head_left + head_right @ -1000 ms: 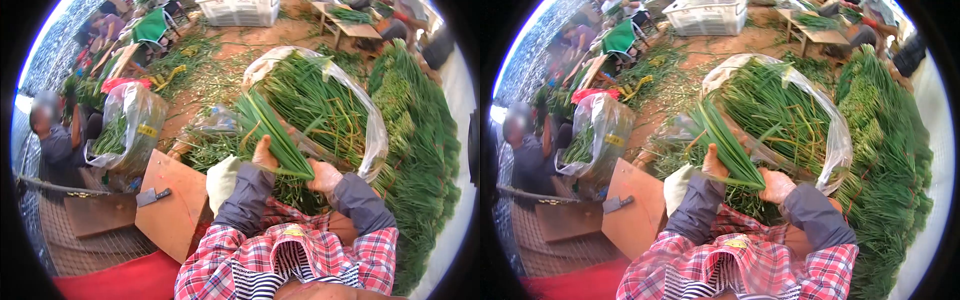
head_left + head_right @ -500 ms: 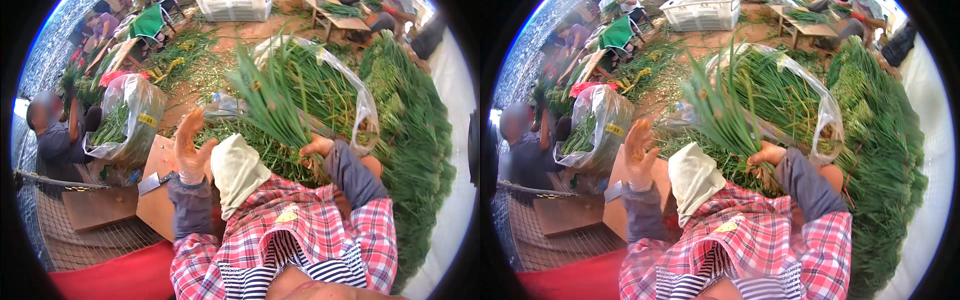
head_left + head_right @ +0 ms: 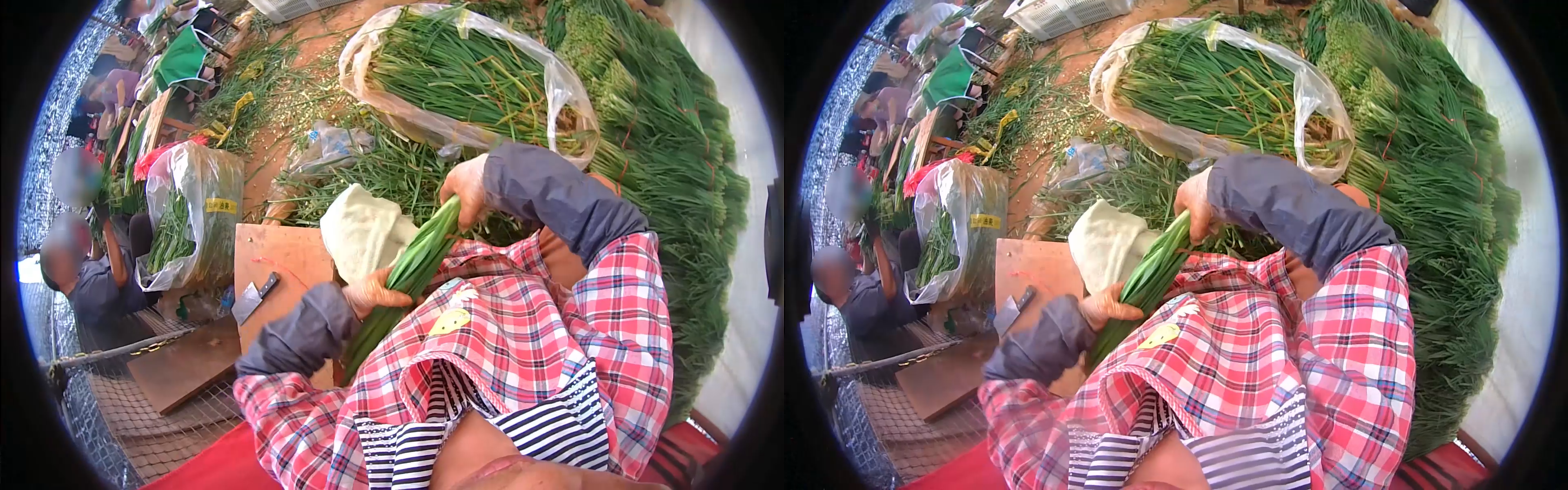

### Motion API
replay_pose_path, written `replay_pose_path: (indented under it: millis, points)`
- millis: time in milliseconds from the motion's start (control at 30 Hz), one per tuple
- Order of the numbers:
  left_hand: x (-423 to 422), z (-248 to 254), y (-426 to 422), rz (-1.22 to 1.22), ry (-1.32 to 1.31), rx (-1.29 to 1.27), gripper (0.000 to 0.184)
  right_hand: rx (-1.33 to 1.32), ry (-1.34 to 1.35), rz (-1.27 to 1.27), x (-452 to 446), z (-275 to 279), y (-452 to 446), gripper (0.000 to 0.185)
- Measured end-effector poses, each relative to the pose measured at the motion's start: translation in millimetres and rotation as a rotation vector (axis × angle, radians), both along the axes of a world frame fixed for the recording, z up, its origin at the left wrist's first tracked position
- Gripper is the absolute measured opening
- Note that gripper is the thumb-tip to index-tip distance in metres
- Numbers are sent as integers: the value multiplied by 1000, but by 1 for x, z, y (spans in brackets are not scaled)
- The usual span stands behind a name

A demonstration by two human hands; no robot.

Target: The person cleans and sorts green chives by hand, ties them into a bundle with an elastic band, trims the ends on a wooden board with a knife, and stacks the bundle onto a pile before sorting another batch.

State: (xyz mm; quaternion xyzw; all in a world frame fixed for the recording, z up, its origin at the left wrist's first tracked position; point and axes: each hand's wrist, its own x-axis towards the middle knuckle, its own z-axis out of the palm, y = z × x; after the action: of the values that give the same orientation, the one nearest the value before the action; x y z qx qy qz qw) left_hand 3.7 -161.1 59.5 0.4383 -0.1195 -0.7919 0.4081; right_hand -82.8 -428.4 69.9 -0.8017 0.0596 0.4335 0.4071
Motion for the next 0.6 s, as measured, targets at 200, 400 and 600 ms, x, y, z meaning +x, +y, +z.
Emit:
replay_pose_path:
  millis: [200,400,600]
  points:
    - [-10,-34,34,264,114,-101,53,-175,-438,-476,4,-62,-38,29]
    - [-6,-44,64,460,184,-81,53,-250,-543,-1183,-26,-146,-90,21]
    - [-6,-30,39,646,8,76,52,-128,-737,-897,-10,-76,1,49]
